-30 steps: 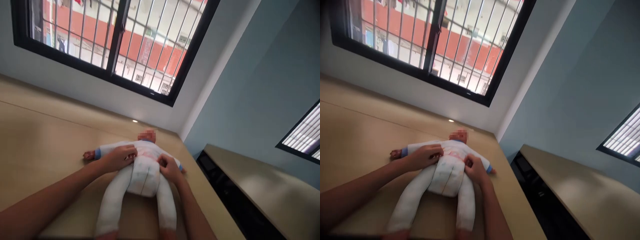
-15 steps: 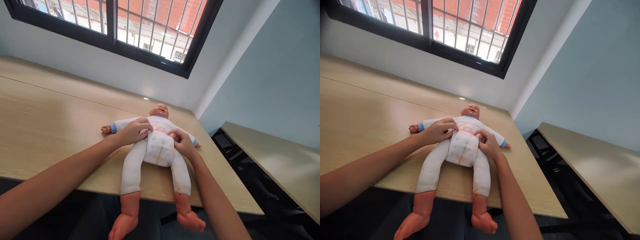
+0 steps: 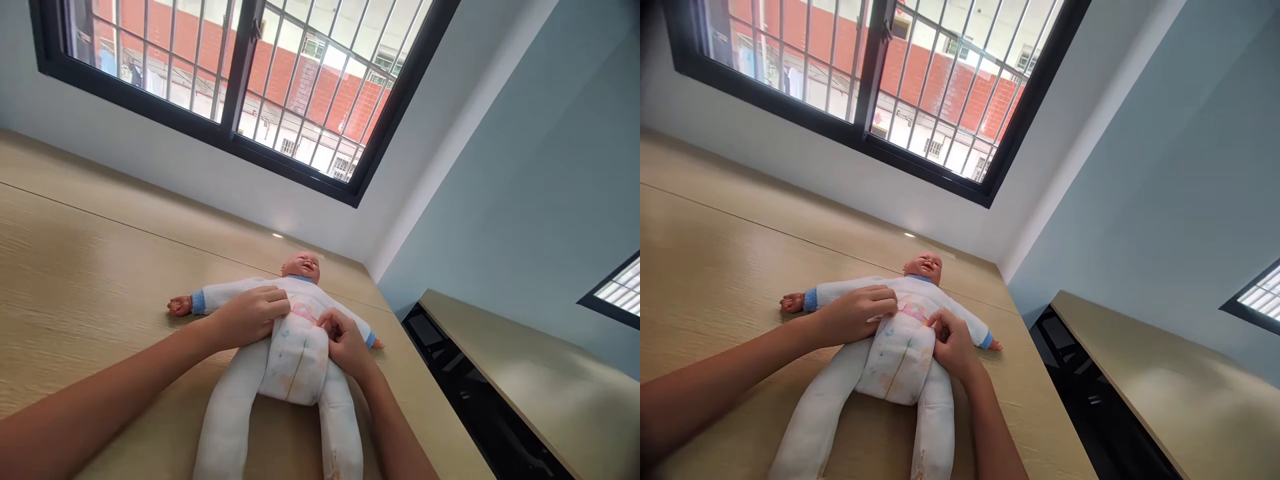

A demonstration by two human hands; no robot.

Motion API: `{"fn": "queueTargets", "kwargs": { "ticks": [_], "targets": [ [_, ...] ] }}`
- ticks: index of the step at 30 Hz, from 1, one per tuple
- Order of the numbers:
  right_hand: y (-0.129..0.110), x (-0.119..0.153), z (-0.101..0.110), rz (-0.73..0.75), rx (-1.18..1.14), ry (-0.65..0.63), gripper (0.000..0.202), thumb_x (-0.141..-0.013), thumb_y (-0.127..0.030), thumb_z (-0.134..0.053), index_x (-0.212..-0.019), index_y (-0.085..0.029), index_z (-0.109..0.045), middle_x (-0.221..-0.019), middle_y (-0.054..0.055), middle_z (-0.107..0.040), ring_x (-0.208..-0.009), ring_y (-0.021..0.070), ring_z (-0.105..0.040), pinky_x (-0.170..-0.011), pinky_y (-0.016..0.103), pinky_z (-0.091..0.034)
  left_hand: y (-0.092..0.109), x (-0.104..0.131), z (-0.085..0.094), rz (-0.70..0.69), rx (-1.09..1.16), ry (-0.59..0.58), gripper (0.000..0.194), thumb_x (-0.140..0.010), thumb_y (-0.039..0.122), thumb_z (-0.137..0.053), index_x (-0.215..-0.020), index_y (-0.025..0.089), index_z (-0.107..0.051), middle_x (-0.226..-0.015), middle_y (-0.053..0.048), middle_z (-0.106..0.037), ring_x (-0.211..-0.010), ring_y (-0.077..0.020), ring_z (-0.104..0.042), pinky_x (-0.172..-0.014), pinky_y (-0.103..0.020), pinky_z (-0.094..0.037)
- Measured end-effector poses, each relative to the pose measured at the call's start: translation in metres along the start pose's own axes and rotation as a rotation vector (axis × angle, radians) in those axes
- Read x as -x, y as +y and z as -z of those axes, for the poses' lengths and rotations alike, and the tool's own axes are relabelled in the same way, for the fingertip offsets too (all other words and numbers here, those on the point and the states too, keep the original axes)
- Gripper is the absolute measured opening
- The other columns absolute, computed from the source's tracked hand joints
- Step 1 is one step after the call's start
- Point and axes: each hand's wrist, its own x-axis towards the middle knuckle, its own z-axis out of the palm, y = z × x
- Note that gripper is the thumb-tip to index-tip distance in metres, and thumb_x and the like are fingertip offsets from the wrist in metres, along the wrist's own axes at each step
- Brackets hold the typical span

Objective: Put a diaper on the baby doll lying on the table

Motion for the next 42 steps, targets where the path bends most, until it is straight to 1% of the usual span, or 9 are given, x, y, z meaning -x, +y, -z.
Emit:
{"fn": "queueTargets", "kwargs": {
  "ticks": [3, 5, 13, 18, 22, 25, 29, 36, 42],
  "targets": [
    [-0.007, 0.002, 0.007, -0.029, -0.047, -0.092, 0.014, -0.083, -0.026, -0.062, -0.094, -0.019, -0.064, -0.063, -0.006, -0.035, -0.059, 0.01, -0.031, -0.055, 0.026, -0.023, 0.006, 0.001, 0.014, -0.032, 0.091, -0.032, 0.041, -0.08, 0.001, -0.046, -0.111, 0.023, -0.062, -0.11, -0.004, -0.063, -0.101, -0.0198, -0.055, -0.088, -0.032, -0.042],
    [-0.007, 0.001, 0.008, -0.034, -0.079, -0.108, 0.014, -0.082, -0.027, -0.064, -0.094, -0.019, -0.065, -0.063, -0.007, -0.034, -0.059, 0.0099, -0.029, -0.055, 0.026, -0.022, 0.008, 0.0, 0.016, -0.071, 0.087, -0.046, 0.042, -0.077, -0.002, -0.045, -0.105, 0.024, -0.062, -0.106, -0.002, -0.065, -0.097, -0.0191, -0.055, -0.089, -0.032, -0.041],
    [0.001, -0.003, -0.004, -0.061, -0.039, 0.005, 0.014, -0.075, -0.024, -0.064, -0.076, -0.02, -0.05, -0.06, -0.008, -0.033, -0.058, 0.0095, -0.026, -0.054, 0.026, -0.019, 0.004, -0.004, -0.013, -0.056, -0.051, -0.014, 0.029, -0.077, -0.004, -0.038, -0.078, 0.02, -0.053, -0.079, -0.002, -0.057, -0.076, -0.0188, -0.047, -0.073, -0.032, -0.037],
    [-0.002, -0.002, 0.01, -0.126, -0.2, -0.114, 0.01, -0.074, -0.022, -0.063, -0.081, -0.018, -0.058, -0.062, -0.007, -0.037, -0.058, 0.0096, -0.03, -0.055, 0.025, -0.022, 0.004, 0.003, 0.008, 0.079, 0.205, -0.052, 0.03, -0.076, -0.002, -0.044, -0.087, 0.021, -0.06, -0.092, 0.0, -0.062, -0.081, -0.0145, -0.055, -0.072, -0.025, -0.04],
    [0.005, -0.004, 0.013, -0.189, -0.252, 0.044, 0.014, -0.075, -0.031, -0.065, -0.08, -0.018, -0.063, -0.062, -0.004, -0.048, -0.057, 0.0112, -0.038, -0.054, 0.026, -0.028, 0.003, 0.008, 0.016, 0.208, 0.26, 0.059, 0.028, -0.083, 0.003, -0.043, -0.09, 0.021, -0.064, -0.09, 0.0, -0.065, -0.081, -0.0146, -0.057, -0.074, -0.025, -0.042],
    [0.011, -0.009, 0.005, -0.173, -0.115, 0.203, 0.029, -0.078, -0.044, -0.069, -0.089, -0.017, -0.07, -0.077, 0.004, -0.064, -0.07, 0.0175, -0.052, -0.063, 0.029, -0.04, 0.003, 0.006, 0.007, 0.283, 0.256, 0.129, 0.02, -0.09, 0.012, -0.047, -0.095, 0.021, -0.064, -0.094, -0.001, -0.065, -0.087, -0.0165, -0.058, -0.078, -0.027, -0.044],
    [0.014, -0.013, -0.007, -0.143, -0.03, 0.288, 0.033, -0.078, -0.047, -0.07, -0.092, -0.017, -0.074, -0.096, 0.01, -0.072, -0.086, 0.0246, -0.06, -0.079, 0.036, -0.047, 0.003, 0.003, -0.007, 0.283, 0.287, 0.112, 0.02, -0.094, 0.017, -0.044, -0.093, 0.021, -0.064, -0.096, -0.002, -0.064, -0.088, -0.0162, -0.058, -0.08, -0.027, -0.045],
    [0.019, -0.015, -0.007, -0.19, -0.129, 0.209, 0.034, -0.075, -0.045, -0.071, -0.092, -0.015, -0.073, -0.087, 0.009, -0.07, -0.08, 0.0231, -0.058, -0.074, 0.035, -0.046, -0.001, 0.002, -0.014, 0.332, 0.334, 0.125, 0.019, -0.088, 0.013, -0.046, -0.087, 0.021, -0.064, -0.094, -0.002, -0.065, -0.088, -0.0174, -0.059, -0.079, -0.028, -0.046],
    [0.013, -0.013, -0.009, -0.097, -0.075, 0.176, 0.027, -0.08, -0.042, -0.068, -0.086, -0.017, -0.076, -0.092, 0.009, -0.069, -0.085, 0.0238, -0.059, -0.078, 0.036, -0.045, 0.003, 0.001, -0.013, 0.336, 0.298, 0.112, 0.02, -0.086, 0.013, -0.045, -0.086, 0.021, -0.063, -0.093, -0.003, -0.065, -0.087, -0.0186, -0.059, -0.079, -0.03, -0.046]
  ]
}}
